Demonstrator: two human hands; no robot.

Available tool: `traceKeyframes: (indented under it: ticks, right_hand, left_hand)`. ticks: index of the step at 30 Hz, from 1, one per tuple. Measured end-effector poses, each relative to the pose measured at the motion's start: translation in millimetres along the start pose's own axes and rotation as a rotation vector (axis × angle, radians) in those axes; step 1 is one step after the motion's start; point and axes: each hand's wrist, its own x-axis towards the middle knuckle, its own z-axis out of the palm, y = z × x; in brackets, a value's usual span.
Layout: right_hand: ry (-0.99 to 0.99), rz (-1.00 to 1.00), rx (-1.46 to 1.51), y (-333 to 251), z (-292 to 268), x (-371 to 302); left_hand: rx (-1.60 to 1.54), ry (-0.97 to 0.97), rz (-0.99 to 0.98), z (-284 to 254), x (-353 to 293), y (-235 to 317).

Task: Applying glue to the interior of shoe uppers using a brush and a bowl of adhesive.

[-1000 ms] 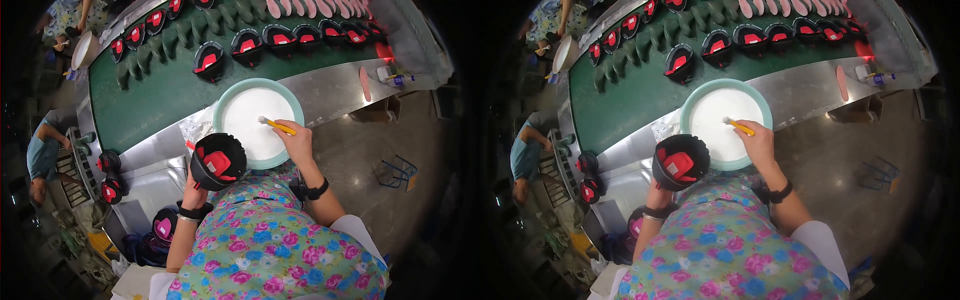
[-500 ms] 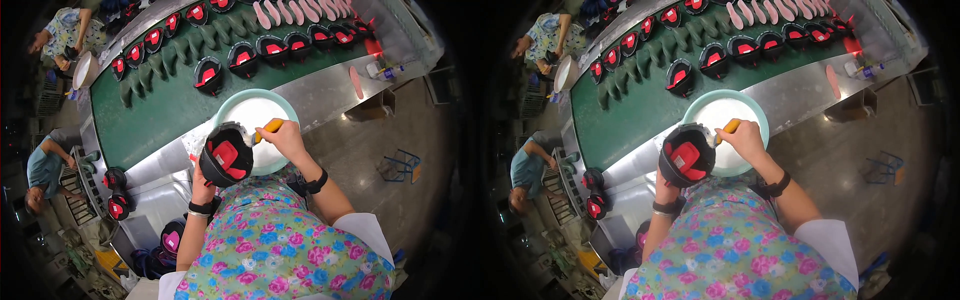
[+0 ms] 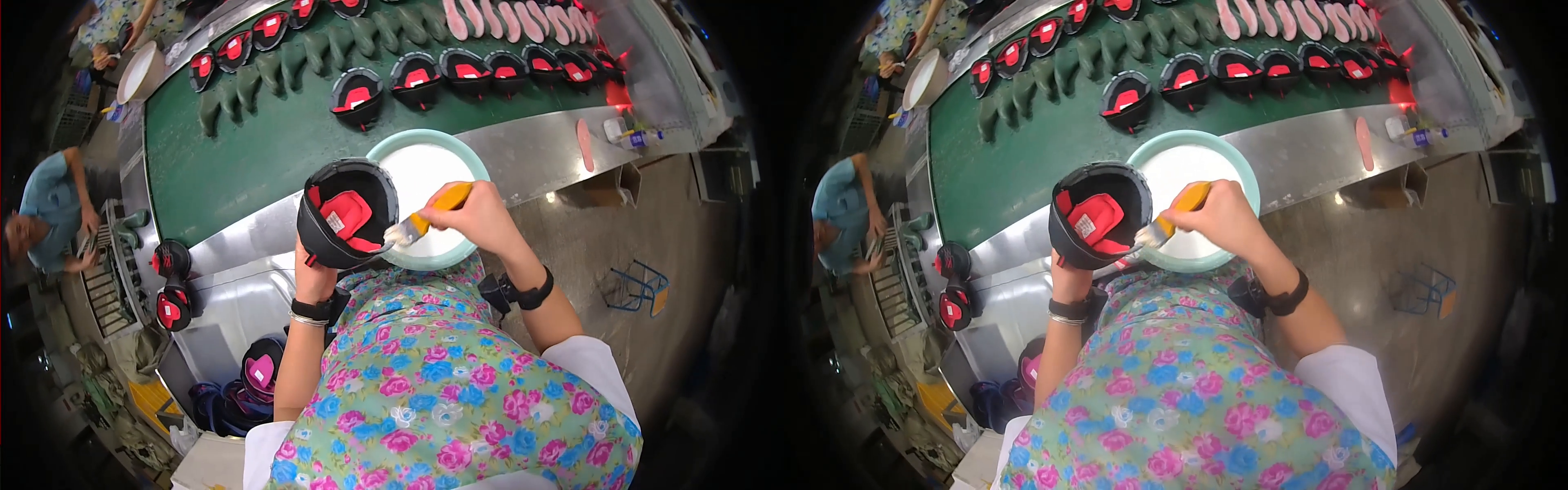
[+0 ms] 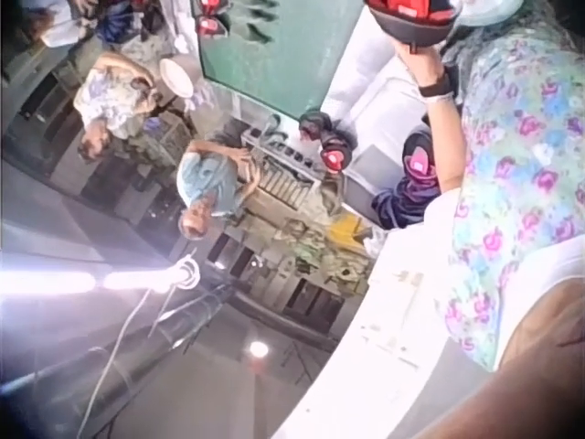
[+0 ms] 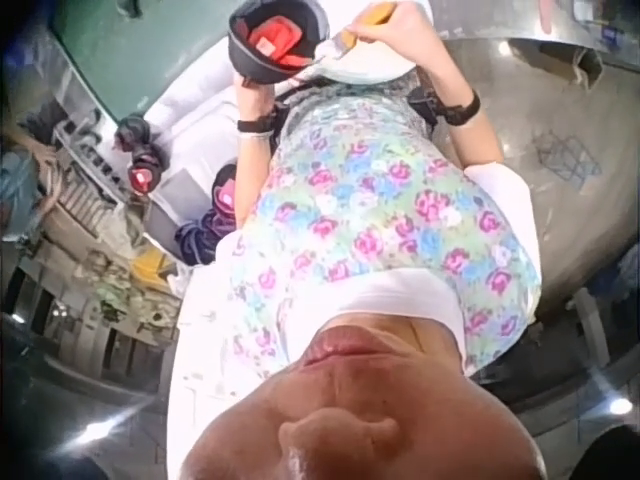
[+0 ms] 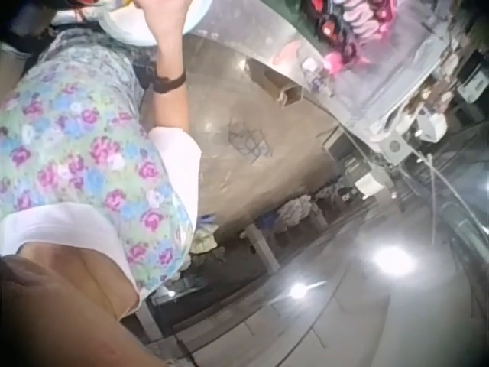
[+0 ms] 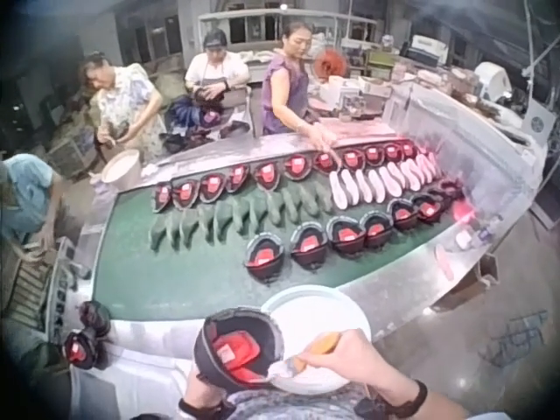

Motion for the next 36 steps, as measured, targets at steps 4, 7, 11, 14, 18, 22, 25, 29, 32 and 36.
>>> traceKeyframes:
  ticks: [4, 7, 11, 14, 18, 22, 25, 29, 32, 36]
  right_hand:
    - [0.083, -0.091, -0.113, 1, 0, 22]
    - [0.087, -0.281, -0.079, -31, 5, 25]
    - [-0.331, -0.656, 0.078, -82, 48, 30]
    - [-0.450, -0.755, 0.082, -88, 70, 48]
    - [-0.164, -0.414, -0.042, -42, 48, 84]
    - [-0.027, -0.190, -0.243, -2, 19, 71]
    - [0.121, -0.014, -0.051, 2, 4, 55]
    - [0.305, 0.073, 0.160, 16, -9, 49]
    - [0.305, 0.148, 0.163, 32, -6, 48]
    - [0.180, 0.230, 0.096, 41, 39, 66]
  left_hand:
    - [-0.170, 0.096, -0.174, -38, -2, 5]
    - [-0.279, 0.240, -0.362, -22, -1, 24]
    - [-0.479, -0.033, -0.374, -27, -7, 25]
    - [-0.725, -0.236, -0.436, -43, 5, 0]
    - [-0.431, 0.146, -0.662, 39, 10, 43]
    - [-0.243, 0.241, -0.709, -9, 30, 2]
    - [-0.569, 0.202, -0.629, -43, 54, 8]
    - [-0.212, 0.224, -0.304, -112, 120, -19]
    - [-0.172, 0.296, -0.081, -119, 199, -46]
    - [-0.182, 0.282, -0.107, -159, 267, -95]
